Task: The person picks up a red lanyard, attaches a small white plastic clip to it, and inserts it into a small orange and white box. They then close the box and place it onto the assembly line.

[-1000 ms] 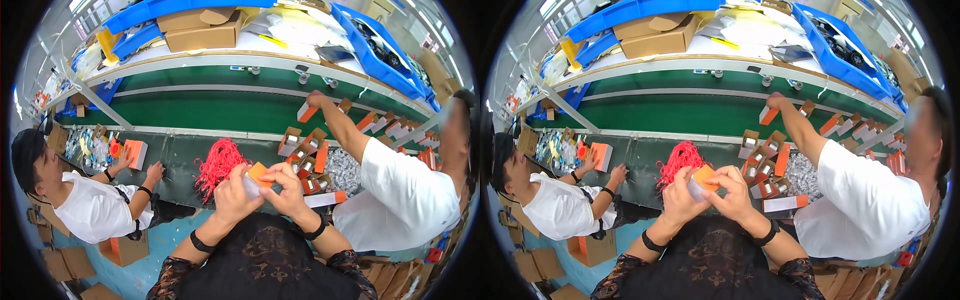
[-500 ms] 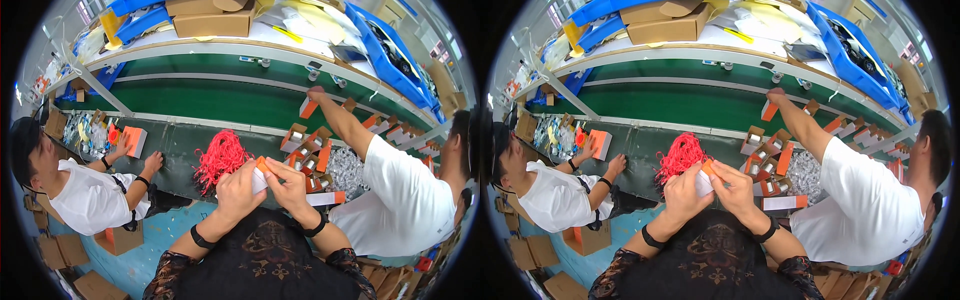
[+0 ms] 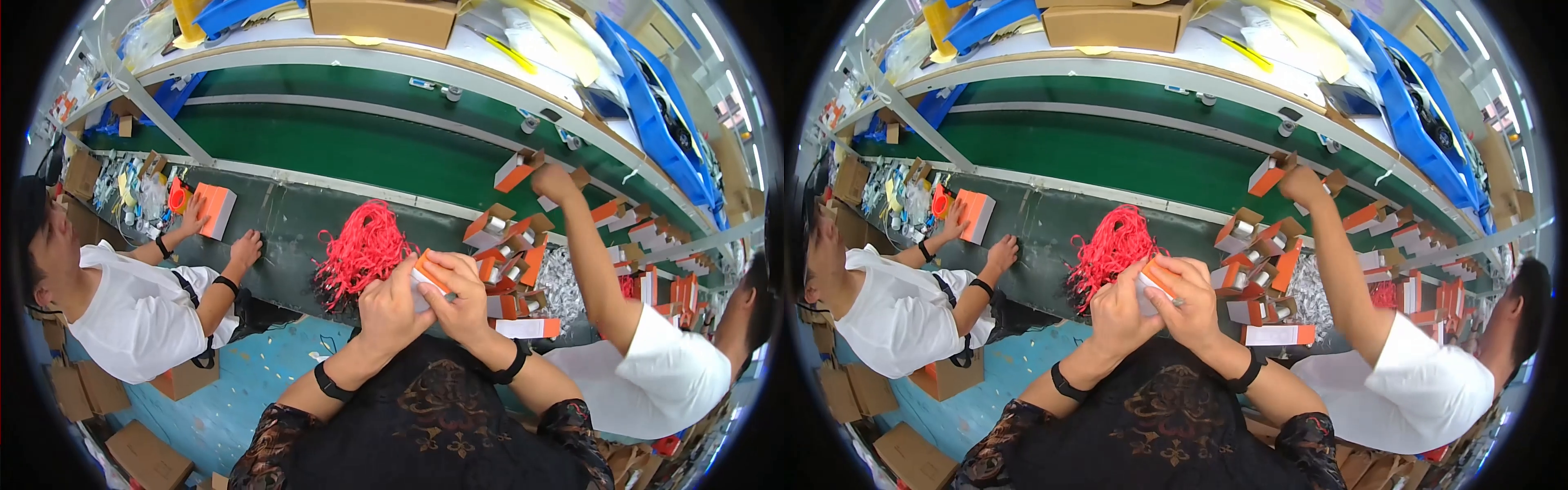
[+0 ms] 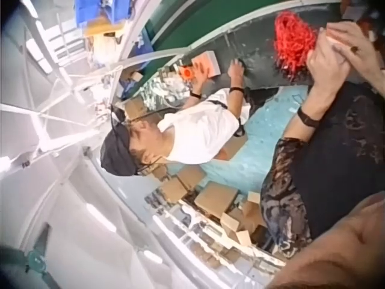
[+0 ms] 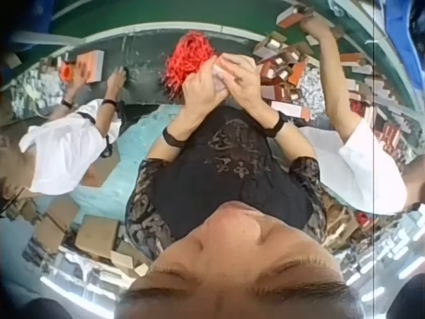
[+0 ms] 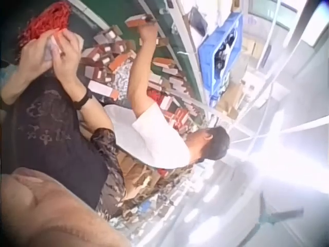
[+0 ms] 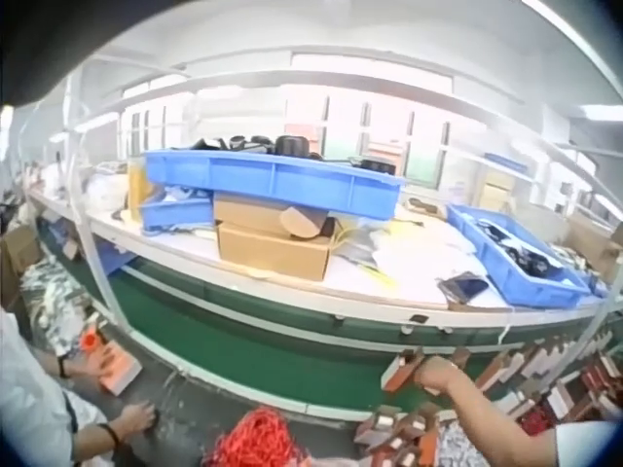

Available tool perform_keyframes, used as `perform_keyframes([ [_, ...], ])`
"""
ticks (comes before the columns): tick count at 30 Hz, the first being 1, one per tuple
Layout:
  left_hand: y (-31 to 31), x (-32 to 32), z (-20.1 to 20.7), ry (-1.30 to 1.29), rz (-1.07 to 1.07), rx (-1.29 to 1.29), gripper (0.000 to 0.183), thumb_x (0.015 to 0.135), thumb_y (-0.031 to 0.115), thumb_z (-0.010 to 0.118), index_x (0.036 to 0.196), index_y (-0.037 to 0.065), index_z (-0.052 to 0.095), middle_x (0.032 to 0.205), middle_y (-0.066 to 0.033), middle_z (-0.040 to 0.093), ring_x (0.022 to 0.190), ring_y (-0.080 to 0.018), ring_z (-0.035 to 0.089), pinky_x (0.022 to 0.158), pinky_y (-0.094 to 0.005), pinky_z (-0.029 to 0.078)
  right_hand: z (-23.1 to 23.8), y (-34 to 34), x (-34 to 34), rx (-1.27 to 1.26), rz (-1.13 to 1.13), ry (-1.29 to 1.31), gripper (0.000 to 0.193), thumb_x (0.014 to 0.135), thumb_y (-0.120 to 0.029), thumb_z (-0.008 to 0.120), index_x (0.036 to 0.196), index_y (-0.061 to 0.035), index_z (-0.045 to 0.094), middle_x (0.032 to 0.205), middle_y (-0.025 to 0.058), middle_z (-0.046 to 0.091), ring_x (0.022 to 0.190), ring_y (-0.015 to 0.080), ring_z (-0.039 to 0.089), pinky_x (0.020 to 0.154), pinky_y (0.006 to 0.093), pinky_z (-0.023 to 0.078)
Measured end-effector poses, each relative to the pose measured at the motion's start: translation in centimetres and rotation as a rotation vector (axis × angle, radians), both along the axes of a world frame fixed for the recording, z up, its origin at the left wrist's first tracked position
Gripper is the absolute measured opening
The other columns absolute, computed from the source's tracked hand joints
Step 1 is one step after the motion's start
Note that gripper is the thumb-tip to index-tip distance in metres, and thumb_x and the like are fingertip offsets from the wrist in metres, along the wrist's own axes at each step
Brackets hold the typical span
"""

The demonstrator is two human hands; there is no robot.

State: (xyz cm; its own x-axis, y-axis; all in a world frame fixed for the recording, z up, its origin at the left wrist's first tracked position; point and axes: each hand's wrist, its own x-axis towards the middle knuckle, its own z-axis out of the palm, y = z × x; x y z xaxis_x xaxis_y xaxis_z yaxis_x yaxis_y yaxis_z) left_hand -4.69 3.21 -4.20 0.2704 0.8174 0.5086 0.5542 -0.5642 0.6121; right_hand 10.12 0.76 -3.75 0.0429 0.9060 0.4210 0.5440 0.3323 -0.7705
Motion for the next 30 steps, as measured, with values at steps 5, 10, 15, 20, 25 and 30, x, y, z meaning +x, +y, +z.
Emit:
perform_keyframes([
  [5,1.7,-0.8,-0.9,-0.085,0.021,-0.049,0.071,0.065,0.025,0.08,0.126,-0.003,0.058,0.095,-0.0157,0.072,0.07,-0.0281,0.07,0.062,-0.0373,0.052,-0.6,1.1,-1.3,0.05,-0.039,0.095,0.035,0.081,-0.004,0.075,0.115,0.003,0.069,0.121,0.0157,0.067,0.12,0.0326,0.058,0.103,0.0402,0.045],
  [10,2.0,-1.3,-3.1,-0.094,0.007,-0.157,0.075,0.067,0.027,0.078,0.13,-0.004,0.055,0.103,-0.0189,0.071,0.078,-0.0302,0.071,0.067,-0.0392,0.054,-1.8,1.9,-1.6,0.027,-0.016,-0.13,0.031,0.079,-0.006,0.078,0.108,0.0011,0.071,0.117,0.0154,0.069,0.115,0.0354,0.061,0.098,0.0418,0.049],
  [15,2.2,-3.0,-5.2,-0.085,-0.023,-0.51,0.083,0.066,0.033,0.078,0.135,-0.003,0.051,0.107,-0.0217,0.069,0.085,-0.0347,0.071,0.074,-0.0431,0.056,-3.0,3.1,-1.8,-0.258,0.135,-0.086,0.031,0.08,-0.008,0.076,0.109,-0.0019,0.072,0.119,0.0151,0.068,0.118,0.034,0.059,0.101,0.0419,0.046],
  [20,5.5,-5.2,-7.1,-0.064,0.037,-0.677,0.088,0.064,0.037,0.078,0.142,0.012,0.044,0.109,-0.0214,0.067,0.092,-0.0375,0.069,0.078,-0.0474,0.056,-2.6,4.3,-1.8,-0.386,0.121,-0.104,0.047,0.079,-0.008,0.076,0.125,-0.0037,0.064,0.127,0.0153,0.064,0.125,0.0296,0.053,0.1,0.0393,0.046],
  [25,17.2,-13.0,-13.6,0.414,0.468,-0.563,0.087,0.065,0.04,0.081,0.141,0.016,0.045,0.125,-0.0193,0.054,0.102,-0.039,0.065,0.081,-0.0474,0.057,-0.5,1.2,2.2,-0.475,-0.048,-0.062,0.046,0.082,-0.007,0.074,0.126,-0.0021,0.061,0.114,0.0141,0.068,0.107,0.0273,0.066,0.088,0.0347,0.051],
  [30,26.0,-32.8,-29.9,0.213,0.437,-0.572,0.091,0.072,0.032,0.077,0.151,0.006,0.038,0.113,-0.0214,0.065,0.106,-0.0337,0.066,0.086,-0.0452,0.054,-2.0,-6.1,5.7,-0.587,-0.17,-0.102,0.028,0.082,-0.007,0.074,0.109,0.0002,0.069,0.099,0.0141,0.07,0.091,0.0262,0.069,0.079,0.0334,0.053],
])
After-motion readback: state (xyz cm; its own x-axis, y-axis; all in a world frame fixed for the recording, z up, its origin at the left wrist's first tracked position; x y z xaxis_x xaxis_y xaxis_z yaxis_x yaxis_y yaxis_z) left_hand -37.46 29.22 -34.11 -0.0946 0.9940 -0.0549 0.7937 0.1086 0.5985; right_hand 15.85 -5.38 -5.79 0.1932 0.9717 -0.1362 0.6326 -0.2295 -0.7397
